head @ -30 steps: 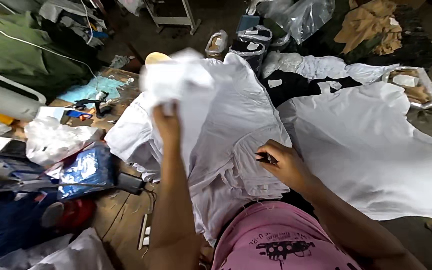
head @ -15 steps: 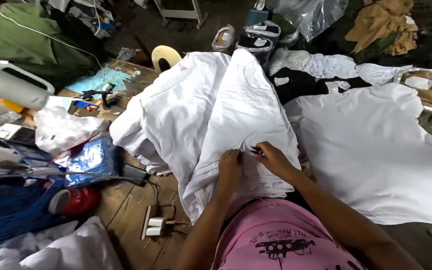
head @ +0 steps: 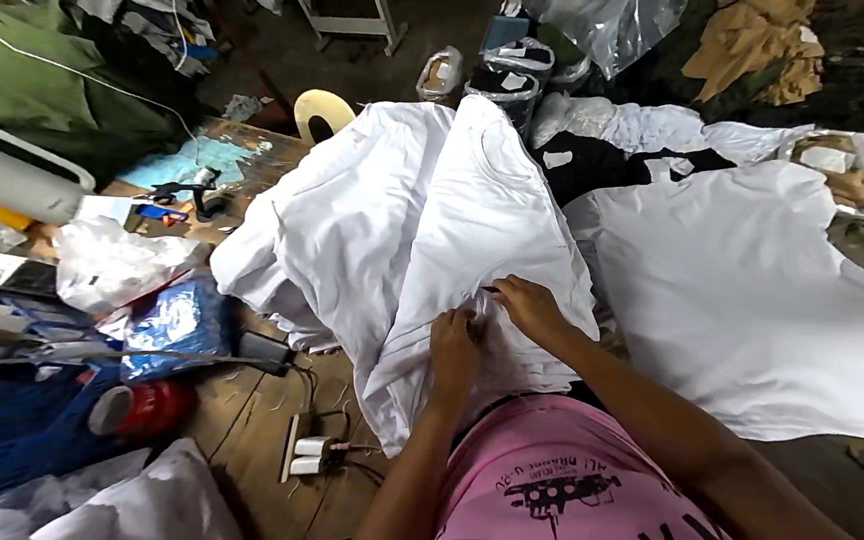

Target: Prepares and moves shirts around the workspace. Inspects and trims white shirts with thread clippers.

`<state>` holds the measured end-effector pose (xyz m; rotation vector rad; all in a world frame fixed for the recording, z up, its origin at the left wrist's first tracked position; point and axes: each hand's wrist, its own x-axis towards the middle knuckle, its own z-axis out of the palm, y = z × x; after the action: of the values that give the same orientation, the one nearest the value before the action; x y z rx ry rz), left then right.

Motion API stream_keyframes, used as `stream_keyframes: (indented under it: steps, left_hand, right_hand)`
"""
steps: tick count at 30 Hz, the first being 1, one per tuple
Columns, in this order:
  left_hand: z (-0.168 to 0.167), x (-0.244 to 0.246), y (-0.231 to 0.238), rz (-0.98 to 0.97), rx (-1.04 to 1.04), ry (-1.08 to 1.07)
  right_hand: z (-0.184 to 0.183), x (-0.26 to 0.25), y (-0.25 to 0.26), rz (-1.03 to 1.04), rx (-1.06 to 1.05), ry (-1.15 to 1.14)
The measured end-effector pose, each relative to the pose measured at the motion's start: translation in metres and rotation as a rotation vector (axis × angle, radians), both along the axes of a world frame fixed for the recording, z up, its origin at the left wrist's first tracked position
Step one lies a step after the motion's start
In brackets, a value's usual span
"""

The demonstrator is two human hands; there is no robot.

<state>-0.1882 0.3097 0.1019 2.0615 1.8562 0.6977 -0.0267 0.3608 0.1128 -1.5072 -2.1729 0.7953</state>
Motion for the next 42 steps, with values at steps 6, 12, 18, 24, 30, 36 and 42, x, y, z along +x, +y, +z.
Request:
stream_keyframes:
  steps: [6,12,18,24,30,36,42]
  left_hand:
    - [0.009,-0.029,0.006,-0.179,-0.247,-0.282]
    - [0.000,-0.040,-0.012,-0.170,-0.166,-0.489]
    - [0.001,-0.032,-0.024,-0.200,-0.026,-0.494]
    - [0.004,-0.006,-0.025,-0.107,0.061,-0.206]
    - [0.035,0.035,-0.008,-0.406,-0.441,-0.177]
    - [0.099,-0.092,0.069,0.024,0.419,-0.824]
    - [0.068,-0.060,0.042,0.020,0.182,-0.252]
  right_hand:
    - [-0.017,0.017,-0.019,0.348,-0.132,0.557]
    - [-0.017,0.021,-0.021,0.313,-0.065,0.285]
    - [-0.007,0.004,-0.028,0.148,0.205,0.061]
    - [-0.003,0.001,-0.021,0.031,0.202,0.078]
    - [0.026,0.034,-0.009,-0.178,0.285,0.295]
    - [0.065,0.072,-0.019,-0.299,0.611,0.492]
    - [0.025,0.061,-0.018,-0.256,0.363,0.447]
